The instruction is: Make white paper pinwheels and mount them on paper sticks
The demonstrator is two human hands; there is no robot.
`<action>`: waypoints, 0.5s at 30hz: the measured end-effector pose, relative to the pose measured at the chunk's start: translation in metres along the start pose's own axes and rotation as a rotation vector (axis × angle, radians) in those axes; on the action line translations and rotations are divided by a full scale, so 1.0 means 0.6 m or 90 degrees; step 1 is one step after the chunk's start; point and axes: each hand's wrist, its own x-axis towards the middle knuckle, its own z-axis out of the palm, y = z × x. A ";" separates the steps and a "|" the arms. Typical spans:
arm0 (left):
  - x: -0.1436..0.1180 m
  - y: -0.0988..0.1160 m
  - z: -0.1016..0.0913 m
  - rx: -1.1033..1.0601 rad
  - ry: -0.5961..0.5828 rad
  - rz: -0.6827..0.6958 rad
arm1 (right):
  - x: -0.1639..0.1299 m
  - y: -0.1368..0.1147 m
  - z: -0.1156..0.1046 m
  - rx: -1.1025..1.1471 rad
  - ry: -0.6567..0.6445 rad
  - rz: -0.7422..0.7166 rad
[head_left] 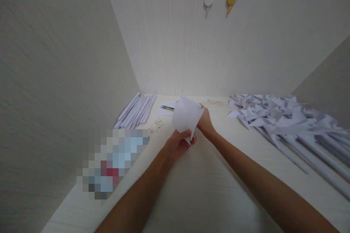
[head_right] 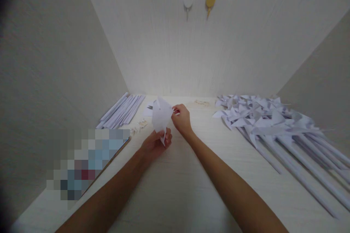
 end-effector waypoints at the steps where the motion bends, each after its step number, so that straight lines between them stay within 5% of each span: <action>1: 0.003 -0.002 0.003 0.014 0.049 0.025 | -0.017 0.000 -0.021 0.053 0.015 0.041; 7: 0.016 -0.028 0.008 0.147 0.176 0.106 | -0.130 -0.005 -0.096 0.240 0.084 0.194; 15: 0.017 -0.044 0.002 0.243 0.227 0.138 | -0.163 -0.012 -0.074 0.269 0.032 0.198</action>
